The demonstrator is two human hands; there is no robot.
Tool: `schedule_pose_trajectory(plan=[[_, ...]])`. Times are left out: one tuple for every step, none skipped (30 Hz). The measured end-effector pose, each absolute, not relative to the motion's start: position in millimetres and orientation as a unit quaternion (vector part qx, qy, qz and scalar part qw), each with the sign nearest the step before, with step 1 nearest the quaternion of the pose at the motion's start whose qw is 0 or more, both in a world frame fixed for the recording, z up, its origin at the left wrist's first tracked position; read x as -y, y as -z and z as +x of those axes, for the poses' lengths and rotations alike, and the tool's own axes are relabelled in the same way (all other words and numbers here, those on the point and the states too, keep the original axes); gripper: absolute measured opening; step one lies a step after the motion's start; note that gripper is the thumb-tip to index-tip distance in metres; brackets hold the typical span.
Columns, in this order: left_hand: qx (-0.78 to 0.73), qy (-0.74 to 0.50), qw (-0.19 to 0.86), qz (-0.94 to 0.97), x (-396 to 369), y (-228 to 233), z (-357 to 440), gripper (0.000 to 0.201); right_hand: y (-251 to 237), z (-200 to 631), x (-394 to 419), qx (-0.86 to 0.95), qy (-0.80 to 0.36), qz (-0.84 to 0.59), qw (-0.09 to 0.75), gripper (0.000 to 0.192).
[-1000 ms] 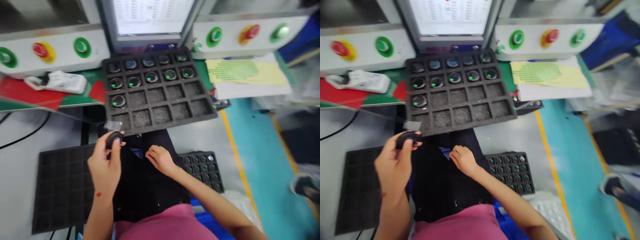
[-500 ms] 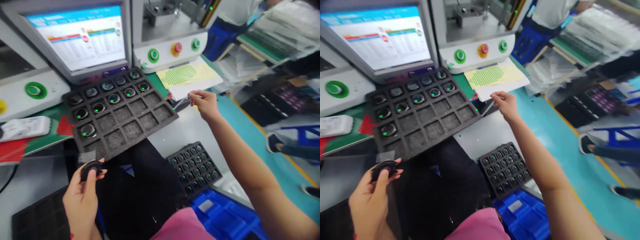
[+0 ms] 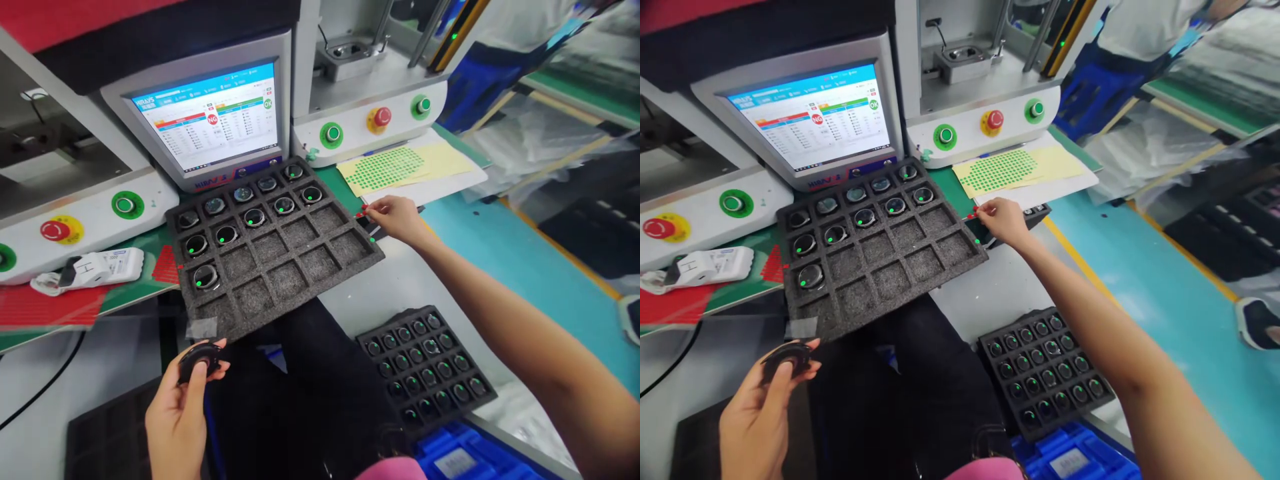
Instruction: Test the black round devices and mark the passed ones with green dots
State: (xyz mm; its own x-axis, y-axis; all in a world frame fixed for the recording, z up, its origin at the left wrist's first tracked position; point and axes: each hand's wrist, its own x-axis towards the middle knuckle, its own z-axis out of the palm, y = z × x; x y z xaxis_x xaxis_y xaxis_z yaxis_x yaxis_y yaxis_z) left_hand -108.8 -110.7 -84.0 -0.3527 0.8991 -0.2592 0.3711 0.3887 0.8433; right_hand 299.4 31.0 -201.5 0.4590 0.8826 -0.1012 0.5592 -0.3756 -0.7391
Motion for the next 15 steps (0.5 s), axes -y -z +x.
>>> schedule_pose_trajectory(plan=[[-0.740,-0.349,0.379,0.432,110.1,84.7,-108.3,0.032,201.5,299.3,-31.5,0.449,-0.255,-0.795,0.318,0.008],[-0.737,-0.349,0.382,0.435,109.5,85.7,-107.9,0.032,201.2,299.4,-32.1,0.442,-0.260,-0.799,0.314,0.008],[-0.734,-0.350,0.384,0.437,108.9,87.0,-107.5,0.032,200.8,300.0,-33.0,0.435,-0.266,-0.802,0.312,0.007],[-0.732,-0.350,0.385,0.440,108.2,88.3,-107.1,0.032,200.1,301.0,-34.3,0.429,-0.273,-0.803,0.311,0.006],[-0.731,-0.348,0.386,0.443,107.5,89.5,-106.4,0.033,198.7,302.3,-35.7,0.424,-0.279,-0.803,0.311,0.006],[-0.728,-0.347,0.386,0.448,106.9,90.5,-105.4,0.034,196.5,303.5,-37.0,0.421,-0.284,-0.803,0.312,0.007],[-0.725,-0.345,0.386,0.455,106.5,91.0,-103.9,0.034,192.9,303.9,-37.5,0.420,-0.285,-0.802,0.315,0.009],[-0.722,-0.344,0.382,0.463,106.5,91.0,-101.9,0.034,187.7,302.6,-36.6,0.420,-0.280,-0.803,0.318,0.011],[-0.720,-0.341,0.377,0.472,107.0,90.5,-99.1,0.034,180.7,298.6,-33.5,0.422,-0.268,-0.804,0.323,0.012],[-0.720,-0.340,0.368,0.480,108.1,89.4,-95.7,0.033,172.0,291.1,-27.5,0.427,-0.246,-0.805,0.330,0.012],[-0.720,-0.338,0.356,0.490,109.4,87.9,-91.8,0.032,161.8,280.0,-18.1,0.435,-0.220,-0.804,0.341,0.012],[-0.722,-0.334,0.338,0.502,110.7,86.4,-87.3,0.030,150.4,265.7,-5.2,0.447,-0.185,-0.800,0.355,0.011],[-0.726,-0.329,0.312,0.518,111.7,85.0,-82.6,0.028,138.3,249.0,10.9,0.462,-0.151,-0.789,0.374,0.013],[-0.728,-0.318,0.279,0.539,111.9,83.8,-77.8,0.026,125.9,230.9,29.5,0.484,-0.133,-0.768,0.397,0.016],[-0.729,-0.302,0.239,0.565,111.5,82.9,-73.0,0.024,113.6,212.3,49.3,0.532,-0.130,-0.728,0.412,0.014]])
